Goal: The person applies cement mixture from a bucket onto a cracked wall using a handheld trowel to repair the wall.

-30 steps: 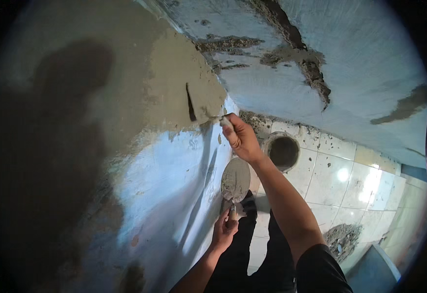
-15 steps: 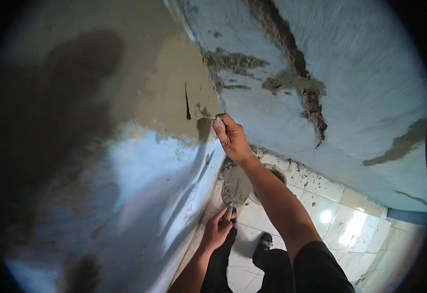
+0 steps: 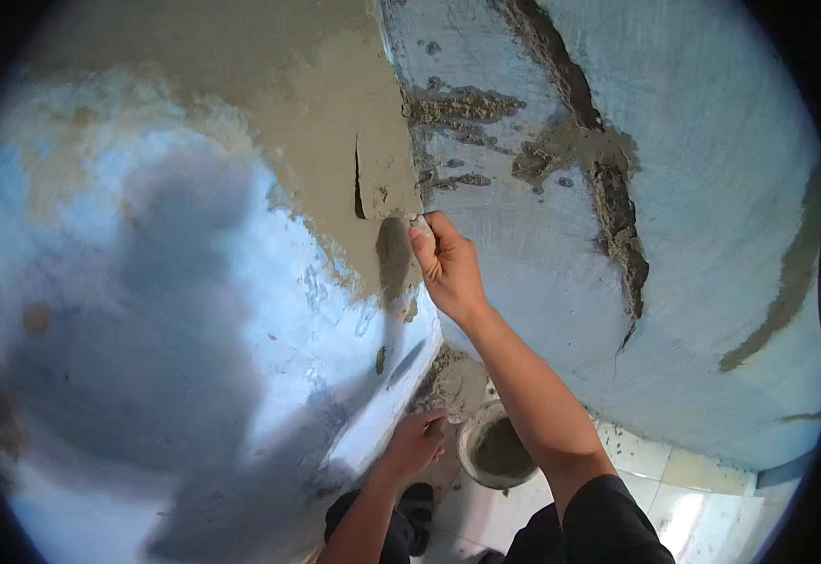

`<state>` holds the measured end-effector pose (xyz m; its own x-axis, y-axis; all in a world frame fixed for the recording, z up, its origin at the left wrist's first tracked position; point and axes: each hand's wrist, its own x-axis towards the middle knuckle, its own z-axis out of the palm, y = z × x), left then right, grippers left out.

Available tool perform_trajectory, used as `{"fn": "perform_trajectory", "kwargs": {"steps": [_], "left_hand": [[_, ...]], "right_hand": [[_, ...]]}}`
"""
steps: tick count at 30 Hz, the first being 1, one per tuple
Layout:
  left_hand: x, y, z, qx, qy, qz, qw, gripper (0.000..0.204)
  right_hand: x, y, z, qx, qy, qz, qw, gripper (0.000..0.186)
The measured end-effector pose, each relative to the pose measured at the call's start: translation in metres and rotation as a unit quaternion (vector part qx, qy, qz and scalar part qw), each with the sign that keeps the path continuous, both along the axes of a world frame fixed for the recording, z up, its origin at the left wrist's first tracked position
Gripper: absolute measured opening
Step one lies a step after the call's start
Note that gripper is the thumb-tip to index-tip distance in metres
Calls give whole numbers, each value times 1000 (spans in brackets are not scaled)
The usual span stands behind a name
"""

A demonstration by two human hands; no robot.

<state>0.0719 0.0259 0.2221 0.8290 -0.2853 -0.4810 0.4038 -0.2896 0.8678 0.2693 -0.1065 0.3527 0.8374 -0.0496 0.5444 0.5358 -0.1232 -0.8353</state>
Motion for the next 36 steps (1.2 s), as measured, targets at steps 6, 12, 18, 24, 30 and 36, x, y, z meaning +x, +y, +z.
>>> {"fn": "perform_trajectory", "kwargs": {"steps": [6,12,18,24,30,36], "left_hand": [[-17,1,-14,29,-50,31,998,38],[-17,-2,-8,35,-99,1,994,41],[-6,-23,-14,57,-170,-59,982,42],[1,-30,-34,64,-156,-72,983,40],[5,-35,-38,47,-143,-59,987,39],[2,-32,-32,35,-143,-58,987,38]], "right_hand": [[39,-21,9,1,-81,-78,994,33],[39,-31,30,38,-24,-52,998,38],[38,-31,41,9,-6,-46,999,44],[57,-34,38,-25,-3,-58,998,45],[59,-38,28,-85,-71,-137,984,47],[46,-45,32,-105,-82,-158,978,49]]}}
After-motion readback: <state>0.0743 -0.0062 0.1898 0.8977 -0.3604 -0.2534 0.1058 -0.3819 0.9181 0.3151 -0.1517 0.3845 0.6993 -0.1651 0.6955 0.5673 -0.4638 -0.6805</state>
